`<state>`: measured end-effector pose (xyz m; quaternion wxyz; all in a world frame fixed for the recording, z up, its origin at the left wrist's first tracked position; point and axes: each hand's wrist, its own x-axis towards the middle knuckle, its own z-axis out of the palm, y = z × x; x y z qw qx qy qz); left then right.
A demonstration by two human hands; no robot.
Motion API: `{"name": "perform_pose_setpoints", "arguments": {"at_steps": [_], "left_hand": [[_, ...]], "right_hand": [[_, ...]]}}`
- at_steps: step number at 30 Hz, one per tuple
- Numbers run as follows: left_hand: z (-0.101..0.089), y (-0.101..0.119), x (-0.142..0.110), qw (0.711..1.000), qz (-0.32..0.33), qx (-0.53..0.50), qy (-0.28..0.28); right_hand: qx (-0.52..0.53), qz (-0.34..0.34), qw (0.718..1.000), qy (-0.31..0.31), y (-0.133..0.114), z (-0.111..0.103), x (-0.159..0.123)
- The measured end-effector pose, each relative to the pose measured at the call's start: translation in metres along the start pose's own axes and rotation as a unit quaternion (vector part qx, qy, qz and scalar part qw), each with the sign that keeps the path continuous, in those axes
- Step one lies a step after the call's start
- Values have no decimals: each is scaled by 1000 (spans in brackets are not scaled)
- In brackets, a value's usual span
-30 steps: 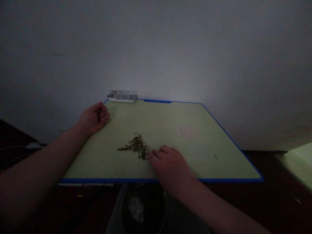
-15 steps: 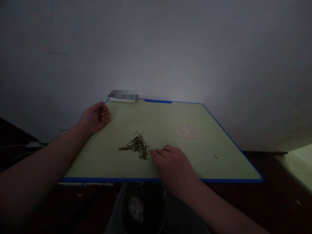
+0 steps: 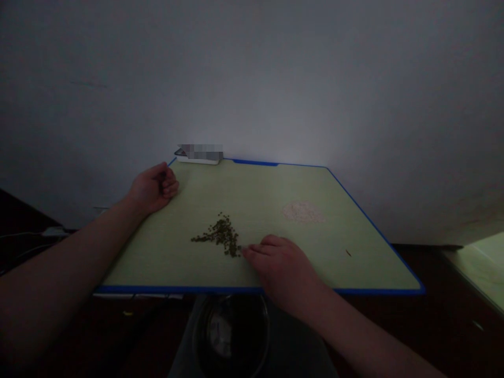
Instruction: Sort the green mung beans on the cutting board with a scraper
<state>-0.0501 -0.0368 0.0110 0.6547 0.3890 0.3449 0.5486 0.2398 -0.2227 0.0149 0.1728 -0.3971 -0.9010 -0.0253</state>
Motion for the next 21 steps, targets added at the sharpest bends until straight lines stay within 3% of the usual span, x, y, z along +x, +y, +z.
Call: {"name": "perform_pose_setpoints", "arguments": {"at_steps": [10, 15, 21], "left_hand": [[2, 1, -2, 1000, 0, 2, 3], [3, 1, -2, 1000, 3, -1, 5], [4, 2, -4, 1000, 0, 2, 12]], "right_hand": [[-37, 4, 999, 13, -10, 1, -14], [-45, 27, 998, 30, -2, 5, -5], [-18, -18, 1000, 11, 3, 1, 0]]}}
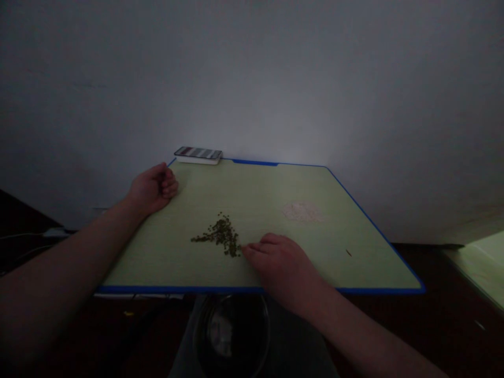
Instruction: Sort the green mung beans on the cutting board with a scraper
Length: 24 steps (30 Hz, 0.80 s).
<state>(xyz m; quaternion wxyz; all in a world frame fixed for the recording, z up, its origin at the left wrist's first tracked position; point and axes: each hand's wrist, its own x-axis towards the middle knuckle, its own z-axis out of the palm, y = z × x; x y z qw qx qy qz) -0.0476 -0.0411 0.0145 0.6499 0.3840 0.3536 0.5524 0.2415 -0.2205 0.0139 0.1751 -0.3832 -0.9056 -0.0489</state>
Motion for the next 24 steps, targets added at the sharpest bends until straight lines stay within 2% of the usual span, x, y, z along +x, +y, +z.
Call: {"name": "perform_pose_setpoints", "arguments": {"at_steps": [7, 14, 24], "left_hand": [[-1, -1, 3, 1000, -2, -1, -4], [-3, -1, 2, 1000, -1, 1, -2], [-3, -1, 3, 1000, 4, 4, -7]], "right_hand": [[-4, -13, 1000, -4, -10, -7, -14], [-18, 4, 1000, 20, -1, 0, -5], [-14, -8, 1000, -9, -7, -4, -14]]}}
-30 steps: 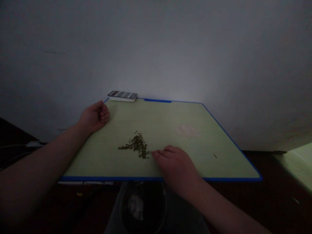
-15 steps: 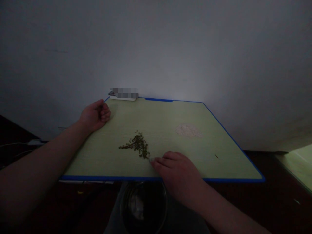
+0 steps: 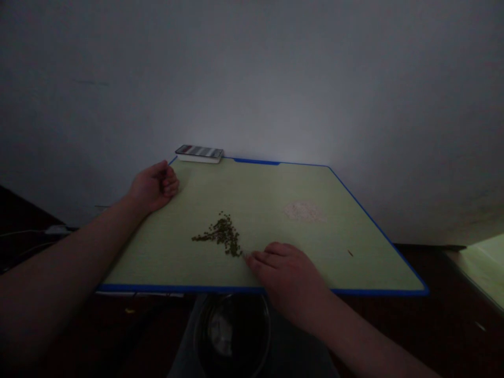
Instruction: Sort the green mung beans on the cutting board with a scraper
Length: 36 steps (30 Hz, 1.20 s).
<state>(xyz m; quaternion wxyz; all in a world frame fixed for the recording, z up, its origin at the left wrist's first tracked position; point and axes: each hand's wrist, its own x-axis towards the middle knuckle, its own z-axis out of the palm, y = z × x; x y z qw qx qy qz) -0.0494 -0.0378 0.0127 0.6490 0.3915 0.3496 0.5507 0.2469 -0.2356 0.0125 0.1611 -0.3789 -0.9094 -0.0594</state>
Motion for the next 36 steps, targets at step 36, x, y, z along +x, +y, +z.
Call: {"name": "perform_pose_setpoints", "arguments": {"at_steps": [36], "left_hand": [[4, 1, -4, 1000, -4, -5, 11]], "right_hand": [[33, 26, 999, 12, 10, 3, 22]]}}
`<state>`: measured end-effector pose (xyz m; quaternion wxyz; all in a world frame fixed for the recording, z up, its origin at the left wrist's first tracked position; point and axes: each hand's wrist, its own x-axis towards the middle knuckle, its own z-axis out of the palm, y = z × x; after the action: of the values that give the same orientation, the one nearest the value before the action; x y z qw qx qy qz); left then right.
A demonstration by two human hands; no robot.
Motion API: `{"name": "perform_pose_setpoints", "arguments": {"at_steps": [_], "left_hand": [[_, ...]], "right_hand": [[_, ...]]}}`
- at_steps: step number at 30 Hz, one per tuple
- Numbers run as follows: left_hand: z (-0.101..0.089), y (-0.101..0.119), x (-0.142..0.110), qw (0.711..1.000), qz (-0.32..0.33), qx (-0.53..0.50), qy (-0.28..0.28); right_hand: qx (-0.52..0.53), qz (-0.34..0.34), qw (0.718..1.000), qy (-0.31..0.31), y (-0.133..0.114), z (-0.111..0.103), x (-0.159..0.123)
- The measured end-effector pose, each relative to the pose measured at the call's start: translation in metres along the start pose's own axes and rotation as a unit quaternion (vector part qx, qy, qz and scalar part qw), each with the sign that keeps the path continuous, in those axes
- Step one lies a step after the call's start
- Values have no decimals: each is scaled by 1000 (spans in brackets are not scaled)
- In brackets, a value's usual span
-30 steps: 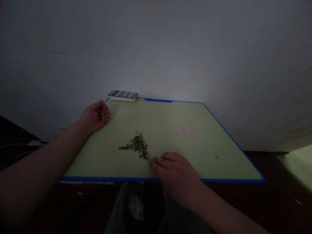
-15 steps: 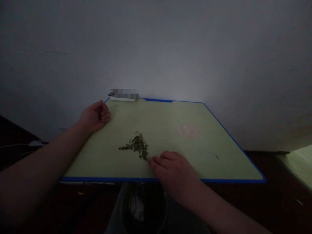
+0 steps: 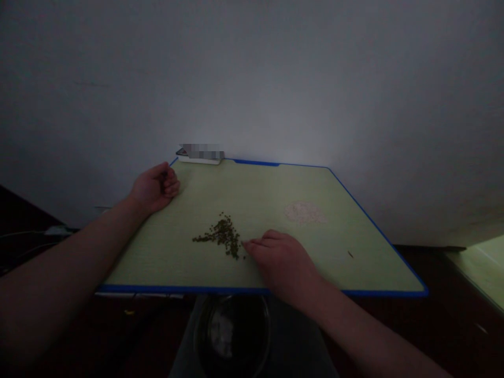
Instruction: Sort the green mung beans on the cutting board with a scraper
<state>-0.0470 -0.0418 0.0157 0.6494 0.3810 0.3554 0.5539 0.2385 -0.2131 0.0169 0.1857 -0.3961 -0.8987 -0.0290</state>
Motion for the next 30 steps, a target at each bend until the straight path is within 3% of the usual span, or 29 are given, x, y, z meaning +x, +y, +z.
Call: {"name": "perform_pose_setpoints", "arguments": {"at_steps": [7, 17, 26, 30], "left_hand": [[1, 0, 0, 1000, 2, -1, 5], [-2, -1, 1, 1000, 0, 0, -8], [-1, -1, 1, 1000, 0, 2, -5], [-3, -2, 3, 1000, 1, 2, -10]], "right_hand": [[25, -32, 999, -28, -4, -3, -8], [-29, -36, 999, -25, -16, 1, -8], [-130, 79, 988, -26, -10, 9, -14], [-114, 65, 991, -16, -7, 4, -15]]}}
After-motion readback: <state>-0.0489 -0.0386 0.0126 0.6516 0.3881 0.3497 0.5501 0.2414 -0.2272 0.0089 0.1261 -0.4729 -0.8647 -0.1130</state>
